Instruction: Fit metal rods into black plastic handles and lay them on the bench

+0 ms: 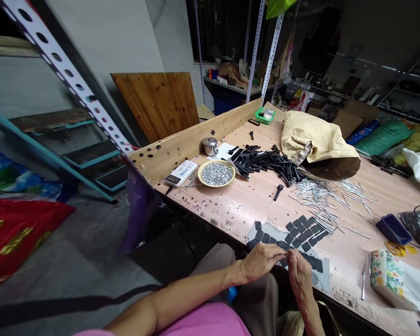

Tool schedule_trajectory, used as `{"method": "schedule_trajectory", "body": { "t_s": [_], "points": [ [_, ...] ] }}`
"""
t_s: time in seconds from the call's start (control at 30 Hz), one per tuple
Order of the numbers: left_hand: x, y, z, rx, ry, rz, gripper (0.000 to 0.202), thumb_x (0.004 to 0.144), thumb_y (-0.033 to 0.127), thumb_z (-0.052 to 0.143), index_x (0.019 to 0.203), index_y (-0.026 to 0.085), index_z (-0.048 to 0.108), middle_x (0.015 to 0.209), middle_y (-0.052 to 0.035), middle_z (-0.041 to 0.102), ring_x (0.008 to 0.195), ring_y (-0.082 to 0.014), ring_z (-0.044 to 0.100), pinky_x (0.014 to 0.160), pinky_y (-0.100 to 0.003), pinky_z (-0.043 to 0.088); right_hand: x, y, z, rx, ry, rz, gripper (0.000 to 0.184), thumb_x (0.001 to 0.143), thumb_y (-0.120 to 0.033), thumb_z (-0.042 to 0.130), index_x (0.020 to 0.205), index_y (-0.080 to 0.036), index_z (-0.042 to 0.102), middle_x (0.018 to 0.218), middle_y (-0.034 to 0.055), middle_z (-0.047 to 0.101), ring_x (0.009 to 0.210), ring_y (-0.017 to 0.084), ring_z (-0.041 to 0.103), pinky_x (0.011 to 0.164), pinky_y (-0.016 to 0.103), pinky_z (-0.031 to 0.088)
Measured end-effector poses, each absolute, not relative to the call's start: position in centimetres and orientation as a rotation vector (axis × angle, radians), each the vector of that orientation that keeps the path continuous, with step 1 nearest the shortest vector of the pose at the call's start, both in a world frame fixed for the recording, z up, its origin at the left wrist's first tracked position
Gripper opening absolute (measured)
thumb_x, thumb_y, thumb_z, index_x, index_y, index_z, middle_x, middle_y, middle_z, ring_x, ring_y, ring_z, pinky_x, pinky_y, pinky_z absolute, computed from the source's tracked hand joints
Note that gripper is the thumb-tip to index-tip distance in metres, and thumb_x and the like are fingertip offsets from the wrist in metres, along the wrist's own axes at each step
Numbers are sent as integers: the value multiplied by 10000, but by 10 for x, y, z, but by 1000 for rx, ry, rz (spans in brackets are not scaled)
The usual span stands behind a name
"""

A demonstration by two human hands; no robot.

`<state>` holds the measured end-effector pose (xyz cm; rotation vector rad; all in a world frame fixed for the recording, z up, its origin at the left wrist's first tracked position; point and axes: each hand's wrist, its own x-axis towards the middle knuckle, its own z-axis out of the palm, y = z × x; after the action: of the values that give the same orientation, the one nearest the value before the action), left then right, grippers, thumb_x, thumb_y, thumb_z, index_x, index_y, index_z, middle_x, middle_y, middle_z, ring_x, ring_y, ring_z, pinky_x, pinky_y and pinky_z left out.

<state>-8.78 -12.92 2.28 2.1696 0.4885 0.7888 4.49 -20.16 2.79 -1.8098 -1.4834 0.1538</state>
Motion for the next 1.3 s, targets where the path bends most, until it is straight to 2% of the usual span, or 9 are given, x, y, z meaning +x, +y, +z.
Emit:
{"method": "schedule_trajectory", "body": {
  "t_s": [0.1, 0.23, 0.33, 0.43, 0.57, 0.7, 0.8, 1.0, 1.3],
  "points": [
    [-85, -132, 25, 1958, 560, 790, 229, 881, 189, 489, 1014, 160, 673, 981, -56, 710, 890, -146, 658, 817, -219, 504, 39, -200, 24, -1838, -1361, 187, 509, 882, -606, 240, 564, -235, 380, 477, -45, 393, 432, 107, 358, 428, 234, 322],
    [-75, -127, 25, 1783, 633, 750, 310, 845, 145, 503, 1115, 199, 643, 1098, -48, 678, 976, -168, 631, 885, -277, 481, 38, -188, 18, -1848, -1002, 519, 541, 818, -694, 282, 560, -234, 400, 429, -51, 390, 387, 112, 380, 378, 242, 334],
    [-68, -115, 25, 1661, 676, 675, 281, 823, 130, 506, 1019, 196, 697, 872, -34, 717, 780, -150, 633, 768, -265, 493, 44, -173, 17, -1831, -939, 642, 548, 765, -725, 358, 533, -231, 408, 392, -57, 381, 355, 112, 377, 359, 251, 331],
    [-65, -101, 29, 1427, 754, 579, 263, 818, 137, 506, 983, 154, 710, 532, 24, 562, 496, -80, 477, 540, -200, 415, 49, -158, 18, -1819, -946, 560, 503, 728, -704, 456, 625, -213, 494, 466, -50, 460, 405, 119, 429, 415, 260, 378],
    [-70, -85, 39, 1033, 777, 428, 359, 817, 265, 554, 1135, 112, 625, 476, 90, 386, 372, -21, 263, 386, -159, 182, 50, -150, 18, -1753, -1041, 393, 493, 770, -629, 470, 916, -183, 619, 764, 33, 619, 542, 137, 527, 543, 296, 459],
    [-78, -74, 43, 903, 669, 352, 479, 729, 383, 655, 1124, 115, 616, 507, 98, 396, 350, 3, 217, 376, -162, 89, 51, -149, 18, -1637, -1285, 131, 326, 825, -484, 514, 882, -210, 682, 812, 53, 634, 737, 172, 597, 667, 306, 478],
    [-82, -70, 42, 840, 574, 291, 503, 677, 414, 699, 1085, 127, 631, 525, 95, 403, 351, 14, 207, 386, -167, 66, 54, -148, 21, -1596, -1335, 69, 255, 817, -432, 555, 836, -219, 695, 793, 44, 632, 746, 168, 605, 681, 301, 480],
    [-79, -66, 41, 793, 516, 244, 535, 651, 425, 726, 1100, 155, 621, 554, 92, 404, 368, 19, 215, 400, -164, 67, 58, -148, 27, -1651, -1172, 275, 304, 770, -480, 595, 806, -197, 699, 805, 59, 641, 734, 178, 609, 634, 301, 495],
    [-75, -69, 39, 784, 536, 203, 524, 674, 421, 716, 1124, 177, 603, 550, 96, 397, 366, 16, 198, 397, -155, 66, 54, -152, 22, -1669, -1320, -150, 291, 844, -446, 512, 791, -216, 682, 782, 58, 631, 717, 175, 598, 668, 316, 489]
  ]
}}
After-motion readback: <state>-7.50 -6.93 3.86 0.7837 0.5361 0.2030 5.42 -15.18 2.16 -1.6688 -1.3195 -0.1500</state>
